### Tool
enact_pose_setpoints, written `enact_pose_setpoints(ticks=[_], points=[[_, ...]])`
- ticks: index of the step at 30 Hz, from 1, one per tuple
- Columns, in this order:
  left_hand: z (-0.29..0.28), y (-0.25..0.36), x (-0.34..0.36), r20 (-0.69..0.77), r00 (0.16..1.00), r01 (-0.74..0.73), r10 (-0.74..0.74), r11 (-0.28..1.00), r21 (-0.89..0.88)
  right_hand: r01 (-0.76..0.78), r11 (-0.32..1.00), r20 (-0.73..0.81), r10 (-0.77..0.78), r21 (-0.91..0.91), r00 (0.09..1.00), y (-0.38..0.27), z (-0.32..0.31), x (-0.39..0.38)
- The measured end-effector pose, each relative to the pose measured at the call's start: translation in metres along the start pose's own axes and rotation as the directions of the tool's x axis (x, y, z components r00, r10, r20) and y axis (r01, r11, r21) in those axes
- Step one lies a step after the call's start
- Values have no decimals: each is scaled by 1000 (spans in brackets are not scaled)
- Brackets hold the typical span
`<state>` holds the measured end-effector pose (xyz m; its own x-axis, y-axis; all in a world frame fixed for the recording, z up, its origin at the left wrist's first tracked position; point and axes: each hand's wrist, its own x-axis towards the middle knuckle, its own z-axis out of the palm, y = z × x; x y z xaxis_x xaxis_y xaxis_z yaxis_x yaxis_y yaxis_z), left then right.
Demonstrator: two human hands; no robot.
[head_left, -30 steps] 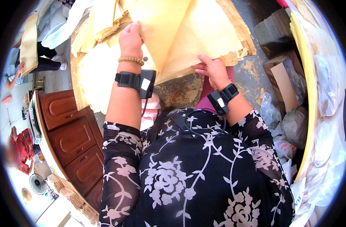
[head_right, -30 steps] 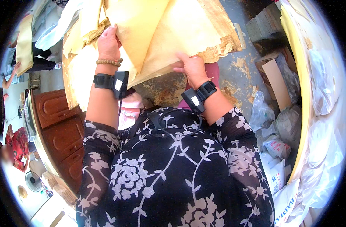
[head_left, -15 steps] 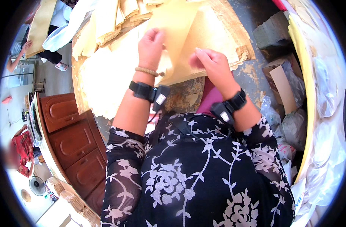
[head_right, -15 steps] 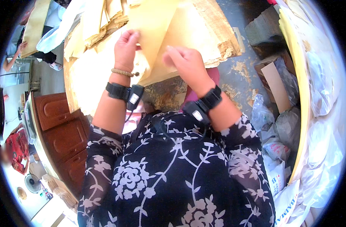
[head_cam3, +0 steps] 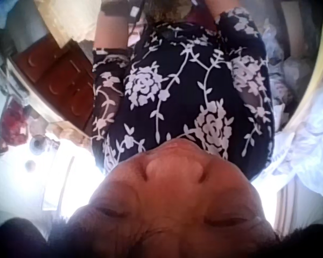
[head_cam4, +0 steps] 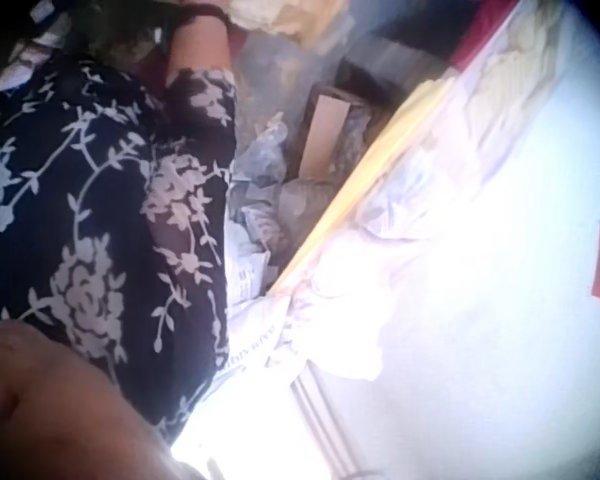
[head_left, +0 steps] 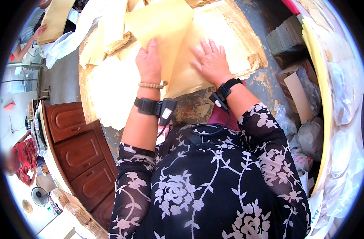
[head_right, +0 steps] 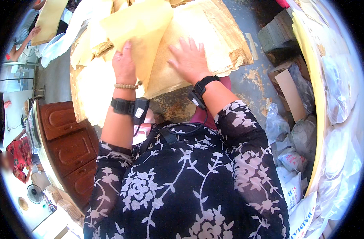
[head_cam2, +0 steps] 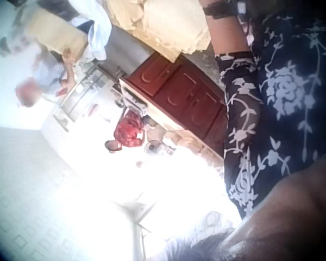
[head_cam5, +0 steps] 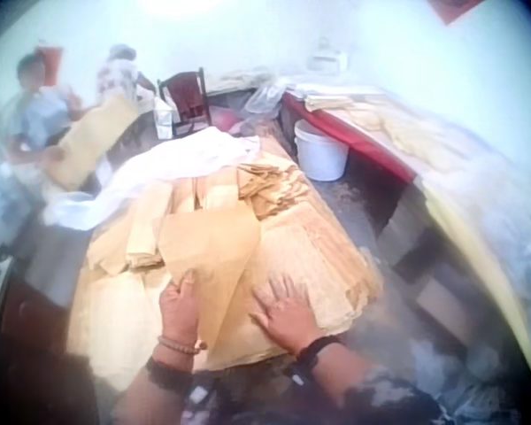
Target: The person folds large rectangular sheets of yellow paper by hand on a wooden table, one at a time, and adds each folded sheet to a stack.
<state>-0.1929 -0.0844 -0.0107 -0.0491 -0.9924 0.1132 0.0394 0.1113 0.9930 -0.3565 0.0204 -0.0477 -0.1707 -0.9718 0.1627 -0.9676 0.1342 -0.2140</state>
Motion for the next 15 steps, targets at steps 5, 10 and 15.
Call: enact_pose_setpoints(ticks=[5, 10, 15], points=[[-33, 19, 3, -157, 986, 33, -50, 994, -109, -86, 995, 55, 88, -45, 995, -13, -5, 6], [-56, 35, -3, -224, 963, 84, -148, 959, -272, -89, 995, 46, 91, -46, 995, -9, 1, 3], [-34, 14, -10, -92, 996, -2, -5, 997, -76, -24, 989, -84, 36, 143, 996, -41, 5, 31]])
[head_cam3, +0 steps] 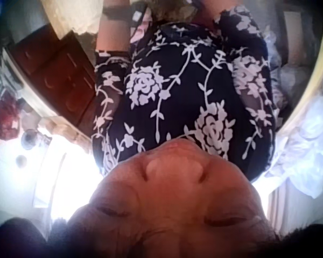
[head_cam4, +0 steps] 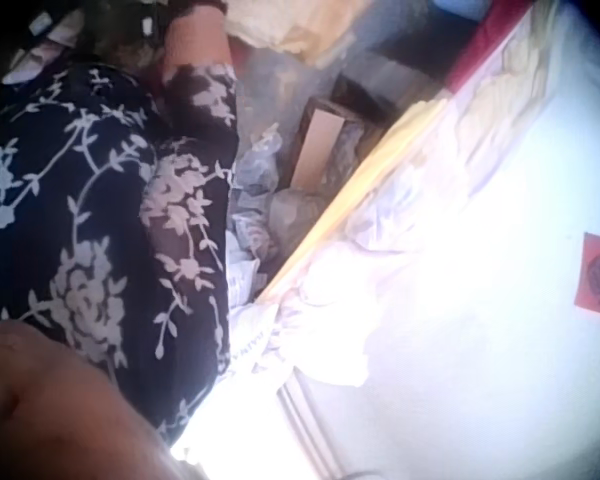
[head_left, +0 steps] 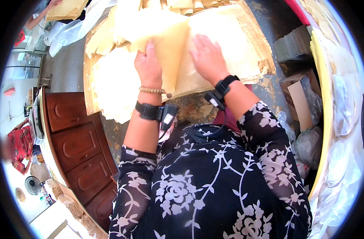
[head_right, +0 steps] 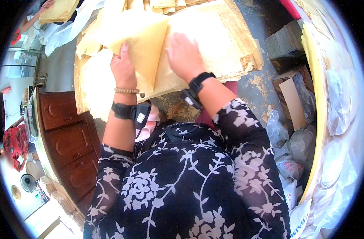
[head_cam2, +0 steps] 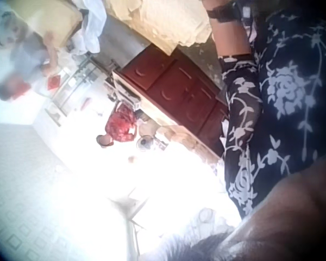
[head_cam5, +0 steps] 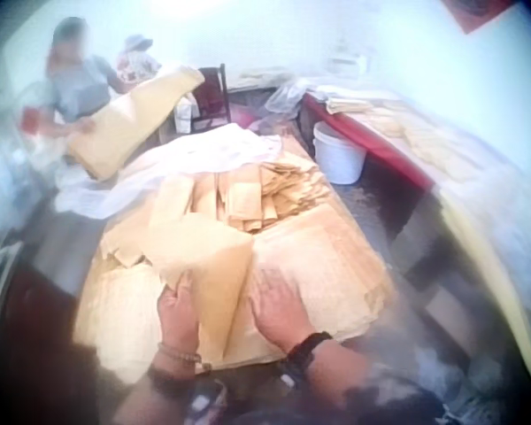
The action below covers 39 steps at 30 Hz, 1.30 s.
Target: The person folds large rectangular sheets of yellow paper by hand on a wooden table, one at a time, and adds each folded sheet to a stack.
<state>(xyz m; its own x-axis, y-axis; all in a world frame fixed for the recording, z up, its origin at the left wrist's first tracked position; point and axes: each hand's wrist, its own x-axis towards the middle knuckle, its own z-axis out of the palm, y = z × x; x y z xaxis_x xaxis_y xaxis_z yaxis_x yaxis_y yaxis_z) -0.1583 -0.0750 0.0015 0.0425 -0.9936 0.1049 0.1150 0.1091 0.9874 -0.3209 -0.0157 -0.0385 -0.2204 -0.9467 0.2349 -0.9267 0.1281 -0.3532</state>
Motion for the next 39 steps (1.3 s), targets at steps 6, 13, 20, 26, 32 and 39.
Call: enact_pose_setpoints(ticks=[6, 13, 20, 26, 32, 39], points=[[3, 5, 15, -48, 998, -30, 31, 1000, 3, 48, 999, 36, -48, 7, 998, -12, 32, 11], [-39, -8, 17, -133, 987, 56, -95, 961, -271, 70, 995, -15, -71, -70, 997, -9, 46, 10], [-36, 7, 48, -126, 980, 135, -153, 981, -142, 69, 994, 30, -67, -88, 997, -11, 45, 9], [-28, 22, 69, -52, 998, 39, -37, 998, 45, 51, 989, 79, -40, -138, 996, -13, 36, 6], [-47, 21, 54, -97, 990, 89, -100, 990, -112, 63, 982, 100, -46, -177, 994, -11, 41, 7], [37, 38, 17, 589, 685, -725, 429, 476, 497, 94, 988, 120, -79, -126, 990, -11, 34, 9]])
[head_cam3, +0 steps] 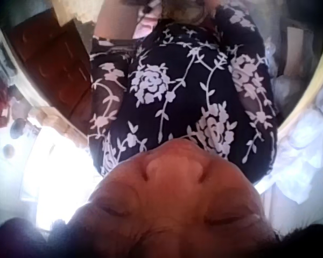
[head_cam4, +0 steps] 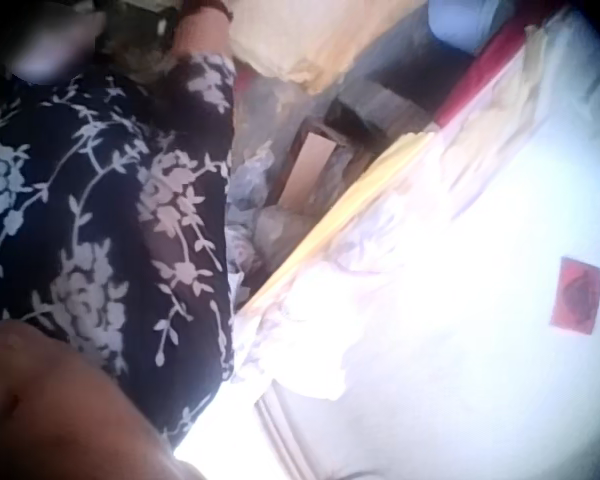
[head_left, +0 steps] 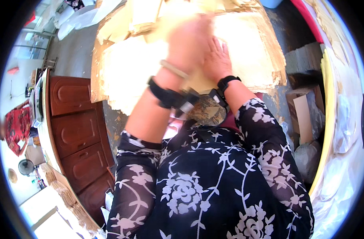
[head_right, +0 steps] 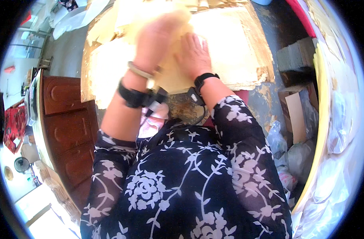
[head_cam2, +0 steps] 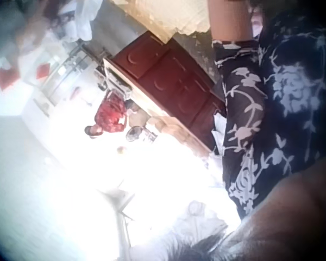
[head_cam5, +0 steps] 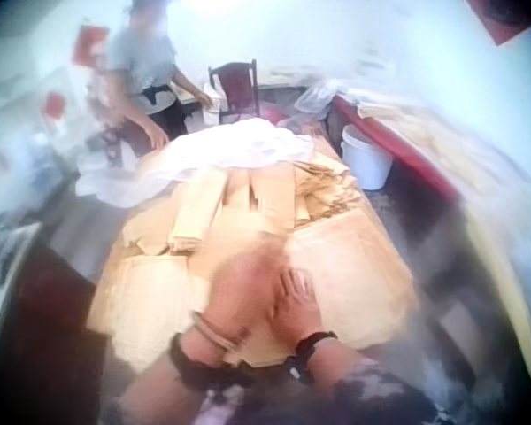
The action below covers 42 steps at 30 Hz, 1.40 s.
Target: The person folds large rectangular sheets of yellow paper by hand on a wooden table, one at a time, and adds each folded sheet to a stack.
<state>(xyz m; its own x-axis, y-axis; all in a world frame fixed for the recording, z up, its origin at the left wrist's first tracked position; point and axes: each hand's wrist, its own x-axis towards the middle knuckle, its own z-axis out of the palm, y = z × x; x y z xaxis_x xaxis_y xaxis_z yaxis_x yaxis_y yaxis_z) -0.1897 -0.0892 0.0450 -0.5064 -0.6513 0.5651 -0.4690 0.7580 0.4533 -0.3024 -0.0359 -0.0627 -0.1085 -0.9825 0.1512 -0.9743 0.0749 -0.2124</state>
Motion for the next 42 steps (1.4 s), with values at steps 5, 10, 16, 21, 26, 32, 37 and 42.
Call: enact_pose_setpoints(ticks=[5, 10, 16, 21, 26, 32, 37, 42], points=[[-11, 89, -57, 198, 932, -214, 304, 901, -378, 63, 985, 188, -93, 163, 978, -4, -37, -42], [-36, 43, -148, 297, 951, 43, 82, 919, -391, 28, 940, 349, -154, 341, 924, -30, -43, -71], [-41, 9, -180, 246, 944, 255, -221, 960, -117, -583, 236, 580, 88, 777, 810, -45, -51, -43], [-34, -1, -158, 318, 929, 102, -189, 957, 271, -612, -306, 639, -17, 729, 769, -51, -60, -6], [-10, -35, -152, 116, 974, 143, -194, 926, 351, -564, -639, 683, -83, 522, 726, -60, -78, 21], [-19, -41, -107, 263, 801, 475, -537, 839, 267, -426, -700, 620, 30, 573, 784, -59, -90, 48], [7, -76, -73, 246, 944, 126, -222, 928, 351, -426, -652, 580, 26, 627, 814, -65, -99, 52], [41, -103, -89, 104, 988, 63, -110, 923, 380, -391, -482, 466, 40, 784, 884, -61, -112, 60]])
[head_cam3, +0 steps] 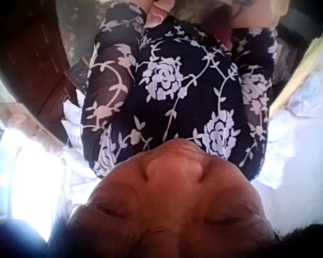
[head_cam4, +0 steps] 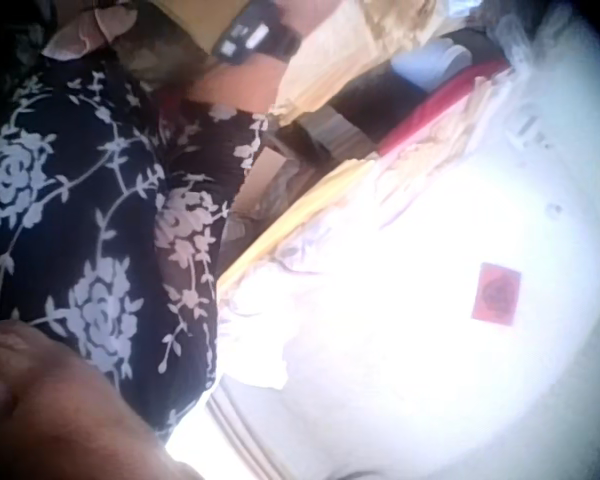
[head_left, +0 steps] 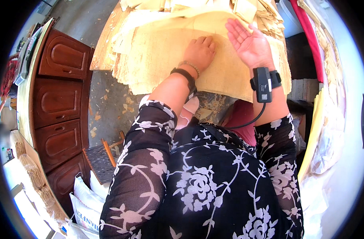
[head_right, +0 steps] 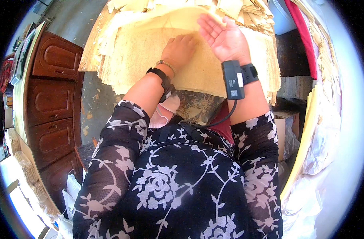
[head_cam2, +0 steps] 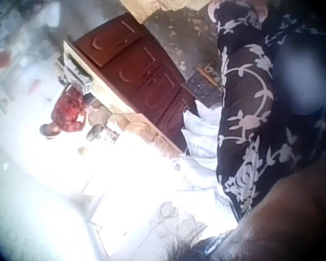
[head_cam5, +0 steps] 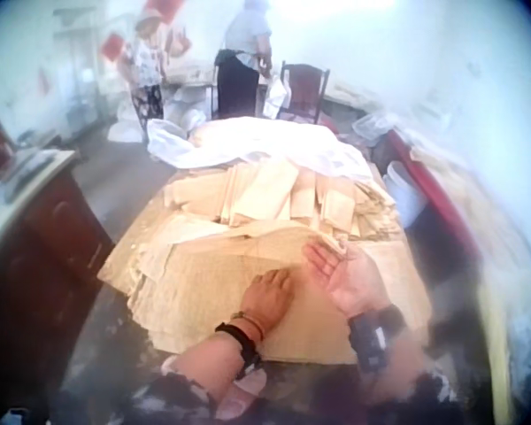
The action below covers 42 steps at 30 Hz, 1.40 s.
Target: The person folds large rectangular sheets of yellow paper by hand on a wooden table, one at a time, and adds each folded sheet to a stack.
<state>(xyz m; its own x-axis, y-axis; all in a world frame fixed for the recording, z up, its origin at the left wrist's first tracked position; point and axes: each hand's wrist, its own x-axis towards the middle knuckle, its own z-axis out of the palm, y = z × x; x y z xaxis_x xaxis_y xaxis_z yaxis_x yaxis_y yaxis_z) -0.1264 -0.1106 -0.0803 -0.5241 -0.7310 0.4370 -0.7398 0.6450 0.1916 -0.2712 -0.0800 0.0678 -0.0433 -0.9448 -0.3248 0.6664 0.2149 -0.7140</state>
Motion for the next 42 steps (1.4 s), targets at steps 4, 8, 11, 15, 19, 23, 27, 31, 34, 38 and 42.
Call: enact_pose_setpoints(ticks=[4, 8, 11, 15, 19, 23, 27, 31, 34, 38, 42], points=[[-6, 7, 11, 13, 999, -52, 52, 998, 28, 93, 995, 9, -93, -35, 996, -27, -8, 17], [-18, 21, 33, 184, 982, 35, -41, 999, 39, 71, 995, 78, -66, -68, 995, -36, -4, 19], [-10, 20, 35, 237, 970, 29, -60, 991, 134, 103, 985, 116, -87, -139, 989, -40, -8, 26], [-17, 21, 44, 296, 954, 31, -53, 996, 78, 169, 977, 213, -139, -129, 967, -48, -17, 29], [-18, 31, 63, 355, 934, 81, -36, 990, -112, 192, 974, 77, -184, -120, 980, -47, -12, 22], [7, 38, 69, 325, 944, 32, -52, 997, 68, 236, 948, 94, -220, -214, 971, -42, -11, 25], [0, 39, 71, 398, 916, 12, -41, 997, 76, 430, 872, 301, -356, -233, 885, -65, 7, 20], [14, 28, 67, 412, 904, -233, 113, 939, 253, 673, 718, 451, -549, -177, 704, -84, 28, 2], [-3, 35, 68, 464, 886, -91, 15, 986, 141, 510, -384, 584, -746, -770, 320, -92, 26, -31], [-10, 32, 62, 495, 868, 30, -33, 999, 15, 352, -776, 847, -518, -524, 120, -104, 26, -76], [-31, 2, -5, 320, 934, 328, -159, 739, -588, 167, -120, 206, -564, -979, 800, -70, -28, -100]])
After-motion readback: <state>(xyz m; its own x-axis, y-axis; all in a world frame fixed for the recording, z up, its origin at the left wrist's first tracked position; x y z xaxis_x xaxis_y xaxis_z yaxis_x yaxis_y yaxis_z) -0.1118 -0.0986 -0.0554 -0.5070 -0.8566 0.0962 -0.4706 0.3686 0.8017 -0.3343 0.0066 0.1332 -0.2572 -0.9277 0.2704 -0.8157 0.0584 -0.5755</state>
